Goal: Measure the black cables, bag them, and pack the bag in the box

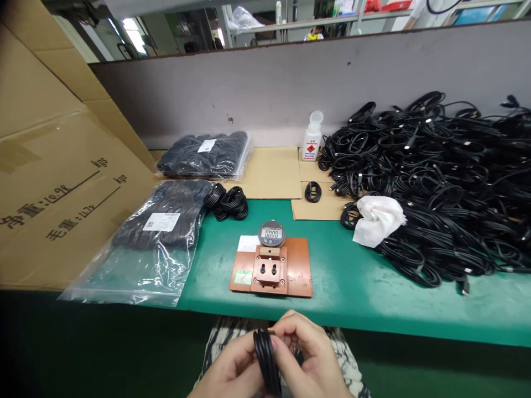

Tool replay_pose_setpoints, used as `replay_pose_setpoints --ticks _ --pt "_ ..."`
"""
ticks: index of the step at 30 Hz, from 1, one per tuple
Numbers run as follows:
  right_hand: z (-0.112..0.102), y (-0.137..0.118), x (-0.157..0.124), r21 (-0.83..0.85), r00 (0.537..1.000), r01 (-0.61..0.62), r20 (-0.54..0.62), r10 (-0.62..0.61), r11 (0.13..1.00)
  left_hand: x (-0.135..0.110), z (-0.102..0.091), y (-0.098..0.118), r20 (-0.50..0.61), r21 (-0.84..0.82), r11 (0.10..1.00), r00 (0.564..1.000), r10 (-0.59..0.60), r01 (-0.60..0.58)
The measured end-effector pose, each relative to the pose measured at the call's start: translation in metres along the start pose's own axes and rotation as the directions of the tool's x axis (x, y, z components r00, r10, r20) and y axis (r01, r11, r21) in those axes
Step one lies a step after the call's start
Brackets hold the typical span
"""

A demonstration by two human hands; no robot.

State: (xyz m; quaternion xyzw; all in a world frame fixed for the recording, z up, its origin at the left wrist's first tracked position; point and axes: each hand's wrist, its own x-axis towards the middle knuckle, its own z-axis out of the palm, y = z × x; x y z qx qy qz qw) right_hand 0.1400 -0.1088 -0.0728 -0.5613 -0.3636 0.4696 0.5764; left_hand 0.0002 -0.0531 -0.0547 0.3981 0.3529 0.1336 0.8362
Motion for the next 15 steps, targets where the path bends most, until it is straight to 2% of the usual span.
replay_pose_setpoints --ticks 5,8,11,15 --pt "0.002 -0.003 0.001 0.076 0.995 -0.098 0.023 0.096 0.992 0.006 -0.002 -0.006 -0.039 0.202 0.979 0.998 0.05 -0.041" --pt "0.0 -0.007 0.005 0.103 0.972 -0.23 0.083 0.222 0.968 0.006 -0.005 -0.012 -0.066 0.253 0.963 0.992 0.111 -0.091" --pt "-0.004 -0.007 0.009 0.106 0.929 -0.361 0.128 0.348 0.926 0.006 -0.009 -0.015 -0.038 0.34 0.925 0.981 0.193 -0.169" --pt "-0.005 -0.003 0.011 0.165 0.906 -0.41 0.185 0.38 0.897 0.007 -0.014 -0.017 0.021 0.474 0.835 0.952 0.306 -0.279"
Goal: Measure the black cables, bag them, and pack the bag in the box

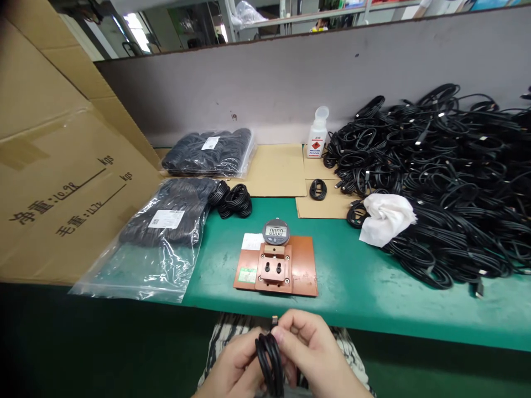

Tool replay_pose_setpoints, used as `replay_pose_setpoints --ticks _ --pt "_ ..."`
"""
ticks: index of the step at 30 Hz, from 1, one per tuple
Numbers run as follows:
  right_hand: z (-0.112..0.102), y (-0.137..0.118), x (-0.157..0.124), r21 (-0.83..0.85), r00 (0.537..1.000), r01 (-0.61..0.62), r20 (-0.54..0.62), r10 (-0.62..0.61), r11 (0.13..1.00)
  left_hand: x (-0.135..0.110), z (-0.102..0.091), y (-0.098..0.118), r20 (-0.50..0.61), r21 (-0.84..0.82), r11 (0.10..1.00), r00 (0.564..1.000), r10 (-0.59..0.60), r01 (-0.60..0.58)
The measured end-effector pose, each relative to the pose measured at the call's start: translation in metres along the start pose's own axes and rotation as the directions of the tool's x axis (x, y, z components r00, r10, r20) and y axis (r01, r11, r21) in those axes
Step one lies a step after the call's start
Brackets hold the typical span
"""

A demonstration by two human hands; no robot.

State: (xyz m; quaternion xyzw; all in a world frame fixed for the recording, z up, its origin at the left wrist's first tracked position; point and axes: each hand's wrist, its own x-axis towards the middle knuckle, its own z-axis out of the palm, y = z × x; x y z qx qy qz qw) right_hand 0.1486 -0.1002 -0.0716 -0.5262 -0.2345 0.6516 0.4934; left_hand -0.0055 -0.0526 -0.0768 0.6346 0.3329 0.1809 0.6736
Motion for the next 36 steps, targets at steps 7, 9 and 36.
replay_pose_setpoints --ticks 7,9,36 --pt "0.014 -0.001 -0.005 0.003 0.977 0.162 -0.14 -0.16 0.987 0.005 0.005 0.013 -0.033 -0.214 0.977 0.999 0.0 -0.007" --pt "0.017 -0.002 -0.006 0.013 0.975 0.177 -0.14 -0.174 0.984 0.006 0.005 0.015 0.016 -0.266 0.962 0.999 -0.048 0.051" --pt "-0.014 0.002 0.008 -0.5 0.526 0.798 0.303 -0.795 0.337 0.014 -0.005 0.01 0.112 0.045 0.953 0.95 0.292 -0.298"
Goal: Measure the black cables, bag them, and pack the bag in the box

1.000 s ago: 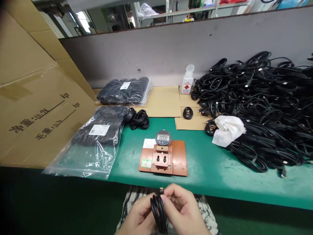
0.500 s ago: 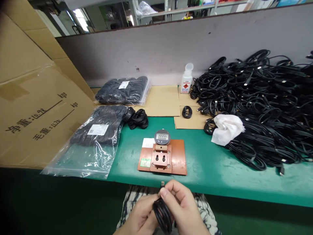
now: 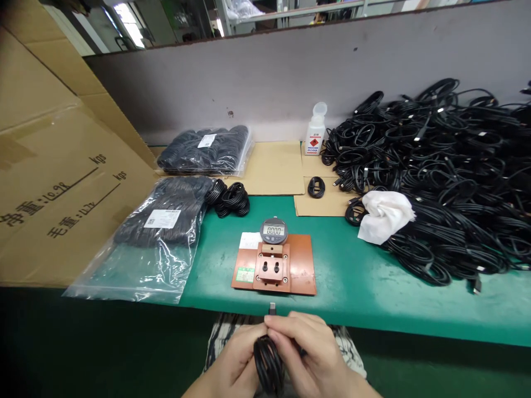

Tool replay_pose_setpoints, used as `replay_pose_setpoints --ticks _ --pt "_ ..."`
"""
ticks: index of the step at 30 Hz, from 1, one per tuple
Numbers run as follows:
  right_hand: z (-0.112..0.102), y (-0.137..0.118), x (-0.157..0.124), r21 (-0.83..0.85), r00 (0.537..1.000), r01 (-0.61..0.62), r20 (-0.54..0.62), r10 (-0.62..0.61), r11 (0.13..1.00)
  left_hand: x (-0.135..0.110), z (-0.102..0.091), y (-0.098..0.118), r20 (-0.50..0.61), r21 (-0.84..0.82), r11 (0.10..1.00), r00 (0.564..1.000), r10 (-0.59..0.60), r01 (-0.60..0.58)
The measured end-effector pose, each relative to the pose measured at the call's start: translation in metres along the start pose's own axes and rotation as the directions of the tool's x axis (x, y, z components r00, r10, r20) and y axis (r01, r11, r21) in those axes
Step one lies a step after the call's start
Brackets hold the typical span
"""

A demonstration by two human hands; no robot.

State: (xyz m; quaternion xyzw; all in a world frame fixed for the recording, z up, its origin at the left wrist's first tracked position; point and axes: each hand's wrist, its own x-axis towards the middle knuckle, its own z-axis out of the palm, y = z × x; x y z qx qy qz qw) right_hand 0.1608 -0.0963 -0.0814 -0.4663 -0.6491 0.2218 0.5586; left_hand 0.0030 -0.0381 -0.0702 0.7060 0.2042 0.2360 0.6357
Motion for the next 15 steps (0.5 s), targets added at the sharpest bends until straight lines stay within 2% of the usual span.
replay_pose_setpoints --ticks 2,6,15 --pt "-0.008 0.008 0.005 -0.118 0.98 0.177 0.114 -0.164 0.977 0.001 -0.003 -0.003 -0.013 -0.009 0.998 0.998 0.065 -0.065" --pt "-0.014 0.023 0.013 -0.251 0.934 0.326 0.232 -0.27 0.911 0.002 -0.011 -0.009 -0.005 0.035 0.998 0.999 0.047 -0.047" --pt "-0.007 0.04 0.011 -0.313 0.937 0.334 0.212 -0.277 0.889 0.006 -0.019 -0.017 0.009 0.07 0.997 0.999 0.038 -0.039"
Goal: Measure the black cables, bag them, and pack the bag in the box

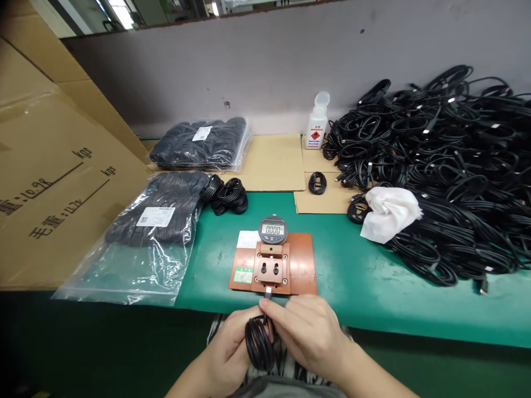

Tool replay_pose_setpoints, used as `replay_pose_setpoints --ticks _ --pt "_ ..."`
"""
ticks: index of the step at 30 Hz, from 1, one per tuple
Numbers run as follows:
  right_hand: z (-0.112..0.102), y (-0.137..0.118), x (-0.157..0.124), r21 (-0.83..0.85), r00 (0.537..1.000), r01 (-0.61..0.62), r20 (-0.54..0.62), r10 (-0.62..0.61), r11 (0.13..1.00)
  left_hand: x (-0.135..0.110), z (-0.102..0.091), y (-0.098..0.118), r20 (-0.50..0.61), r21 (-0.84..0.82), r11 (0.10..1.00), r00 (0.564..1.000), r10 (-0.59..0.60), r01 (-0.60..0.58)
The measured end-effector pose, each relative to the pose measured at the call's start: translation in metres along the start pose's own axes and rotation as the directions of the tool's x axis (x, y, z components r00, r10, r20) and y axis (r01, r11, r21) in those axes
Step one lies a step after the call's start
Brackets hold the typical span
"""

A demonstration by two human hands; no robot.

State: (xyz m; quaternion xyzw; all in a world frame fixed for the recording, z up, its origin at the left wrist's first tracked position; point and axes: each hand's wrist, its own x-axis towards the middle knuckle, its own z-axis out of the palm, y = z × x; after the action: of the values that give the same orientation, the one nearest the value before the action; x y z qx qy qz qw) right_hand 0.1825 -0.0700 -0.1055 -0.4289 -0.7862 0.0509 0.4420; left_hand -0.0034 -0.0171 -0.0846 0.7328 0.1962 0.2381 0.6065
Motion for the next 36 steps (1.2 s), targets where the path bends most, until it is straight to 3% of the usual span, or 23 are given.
replay_pose_setpoints --ticks 5,19,25,32,36 --pt "0.002 0.0 -0.001 -0.004 0.999 -0.019 -0.027 0.019 1.0 0.002 -0.004 -0.002 0.01 0.013 1.0 1.0 -0.028 0.028" --pt "0.0 -0.001 0.003 -0.023 0.999 -0.043 0.011 0.044 0.999 0.004 -0.004 -0.004 -0.047 0.038 0.999 0.998 0.032 -0.03" --pt "0.0 -0.001 0.003 0.021 0.997 -0.075 0.012 0.075 0.997 0.005 -0.003 -0.006 -0.033 0.02 1.0 0.999 -0.021 0.022" --pt "0.002 -0.004 0.008 0.109 0.987 -0.152 -0.031 0.156 0.982 0.004 0.001 -0.005 -0.053 -0.043 0.986 0.985 -0.165 0.163" --pt "0.001 -0.005 0.011 0.114 0.985 -0.161 -0.041 0.166 0.98 0.004 0.001 -0.003 -0.046 -0.06 0.983 0.983 -0.178 0.175"
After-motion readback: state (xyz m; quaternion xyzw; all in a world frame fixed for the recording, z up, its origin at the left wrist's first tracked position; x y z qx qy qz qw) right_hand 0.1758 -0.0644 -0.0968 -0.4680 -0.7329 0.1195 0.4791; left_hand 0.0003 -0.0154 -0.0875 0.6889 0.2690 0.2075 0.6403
